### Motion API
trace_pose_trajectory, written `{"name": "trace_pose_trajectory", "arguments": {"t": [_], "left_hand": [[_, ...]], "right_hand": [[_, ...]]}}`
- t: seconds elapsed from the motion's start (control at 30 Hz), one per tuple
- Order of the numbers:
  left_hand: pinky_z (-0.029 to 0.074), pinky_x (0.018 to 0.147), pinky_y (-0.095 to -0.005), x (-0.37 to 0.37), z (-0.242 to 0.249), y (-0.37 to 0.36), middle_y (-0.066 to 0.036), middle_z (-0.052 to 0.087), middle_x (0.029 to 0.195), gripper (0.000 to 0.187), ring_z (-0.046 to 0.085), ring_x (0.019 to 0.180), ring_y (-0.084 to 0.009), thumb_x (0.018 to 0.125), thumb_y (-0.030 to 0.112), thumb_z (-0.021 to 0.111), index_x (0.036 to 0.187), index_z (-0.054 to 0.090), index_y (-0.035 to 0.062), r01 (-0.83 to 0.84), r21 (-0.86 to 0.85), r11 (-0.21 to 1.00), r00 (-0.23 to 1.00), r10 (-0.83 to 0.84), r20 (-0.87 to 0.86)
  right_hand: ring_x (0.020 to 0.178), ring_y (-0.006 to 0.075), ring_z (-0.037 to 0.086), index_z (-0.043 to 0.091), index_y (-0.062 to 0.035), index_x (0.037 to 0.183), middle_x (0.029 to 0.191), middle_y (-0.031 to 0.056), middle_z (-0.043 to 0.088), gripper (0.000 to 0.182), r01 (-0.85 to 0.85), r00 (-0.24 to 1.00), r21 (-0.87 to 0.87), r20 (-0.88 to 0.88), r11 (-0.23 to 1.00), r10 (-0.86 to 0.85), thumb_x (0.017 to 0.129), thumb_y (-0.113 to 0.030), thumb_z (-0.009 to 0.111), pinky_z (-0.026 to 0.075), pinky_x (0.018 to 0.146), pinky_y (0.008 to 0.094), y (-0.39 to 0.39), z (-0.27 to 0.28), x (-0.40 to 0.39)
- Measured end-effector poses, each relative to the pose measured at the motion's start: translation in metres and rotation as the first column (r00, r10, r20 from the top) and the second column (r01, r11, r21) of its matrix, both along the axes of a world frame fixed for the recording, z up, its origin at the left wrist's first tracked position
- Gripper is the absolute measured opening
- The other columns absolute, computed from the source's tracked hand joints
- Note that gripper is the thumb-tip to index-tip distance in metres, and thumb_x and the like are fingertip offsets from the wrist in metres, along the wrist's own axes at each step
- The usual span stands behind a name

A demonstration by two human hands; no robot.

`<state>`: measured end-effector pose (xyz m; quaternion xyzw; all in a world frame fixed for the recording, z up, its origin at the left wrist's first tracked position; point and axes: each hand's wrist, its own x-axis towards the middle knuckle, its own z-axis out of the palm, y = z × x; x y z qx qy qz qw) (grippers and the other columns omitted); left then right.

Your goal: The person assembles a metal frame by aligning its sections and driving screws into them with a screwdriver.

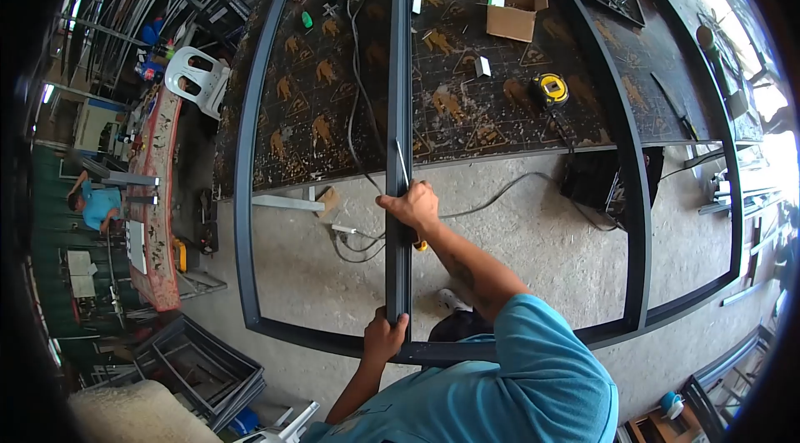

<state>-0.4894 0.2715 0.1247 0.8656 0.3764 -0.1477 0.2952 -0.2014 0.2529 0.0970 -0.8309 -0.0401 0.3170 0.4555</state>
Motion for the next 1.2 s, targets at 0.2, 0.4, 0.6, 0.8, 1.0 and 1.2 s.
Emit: {"name": "trace_pose_trajectory", "arguments": {"t": [0.2,0.4,0.6,0.8,1.0,1.2], "left_hand": [[0.052,0.068,-0.0490,0.002,-0.002,-0.003,-0.023,0.065,0.078,0.056,0.065,0.073,-0.0436,0.082,0.049,0.064,0.100,0.053,-0.0026,0.044,-0.015,0.999,0.997,-0.043,0.060],[0.051,0.079,-0.0482,-0.008,0.001,0.015,-0.027,0.064,0.094,0.074,0.063,0.090,-0.0449,0.079,0.057,0.064,0.116,0.048,-0.0050,0.091,-0.287,0.954,0.991,-0.057,0.122],[0.040,0.101,-0.0410,-0.026,-0.011,0.054,-0.029,0.044,0.134,0.103,0.047,0.124,-0.0388,0.067,0.054,0.078,0.136,0.031,-0.0067,0.383,-0.506,0.773,0.920,-0.369,0.133],[0.037,0.107,-0.0379,-0.024,-0.008,0.081,-0.027,0.044,0.136,0.125,0.043,0.128,-0.0353,0.053,0.056,0.086,0.140,0.023,-0.0088,0.483,-0.650,0.587,0.864,-0.443,0.241],[0.037,0.105,-0.0388,-0.029,-0.013,0.085,-0.029,0.049,0.130,0.112,0.046,0.126,-0.0376,0.059,0.056,0.082,0.134,0.031,-0.0089,0.494,-0.620,0.610,0.852,-0.482,0.204],[0.048,0.087,-0.0417,-0.071,-0.001,0.071,-0.024,0.060,0.110,0.078,0.062,0.099,-0.0323,0.076,0.046,0.074,0.128,0.044,-0.0046,0.575,0.120,0.809,0.668,-0.549,0.503]], "right_hand": [[0.097,0.0365,0.063,0.064,0.0082,0.098,0.102,0.0283,0.062,0.080,-0.064,0.997,-0.037,0.037,0.997,0.065,0.060,-0.062,0.073,0.051,0.086,0.0393,-0.005,0.005,0.002],[0.088,0.0343,0.068,0.065,0.0100,0.098,0.088,0.0250,0.068,0.087,-0.044,0.997,-0.094,0.065,0.995,0.050,0.067,-0.071,0.067,0.053,0.076,0.0396,-0.021,0.006,-0.005],[0.068,0.0193,0.066,0.063,0.0048,0.113,0.081,0.0153,0.067,0.050,0.167,0.986,-0.007,-0.012,0.986,-0.167,0.078,-0.030,0.068,0.051,0.058,0.0299,-0.102,0.015,-0.049],[0.067,0.0152,0.065,0.064,0.0048,0.106,0.081,0.0088,0.067,0.031,0.409,0.912,0.015,-0.020,0.912,-0.409,0.079,-0.010,0.061,0.049,0.053,0.0273,-0.150,0.080,-0.149],[0.068,0.0121,0.062,0.066,0.0010,0.098,0.078,0.0049,0.065,0.019,0.451,0.887,0.001,-0.109,0.893,-0.448,0.080,-0.007,0.066,0.048,0.055,0.0246,-0.119,0.133,-0.285],[0.068,0.0120,0.064,0.061,-0.0009,0.095,0.080,0.0043,0.067,0.014,0.588,0.804,0.171,-0.226,0.790,-0.550,0.086,-0.009,0.066,0.048,0.054,0.0239,-0.092,0.121,-0.391]]}}
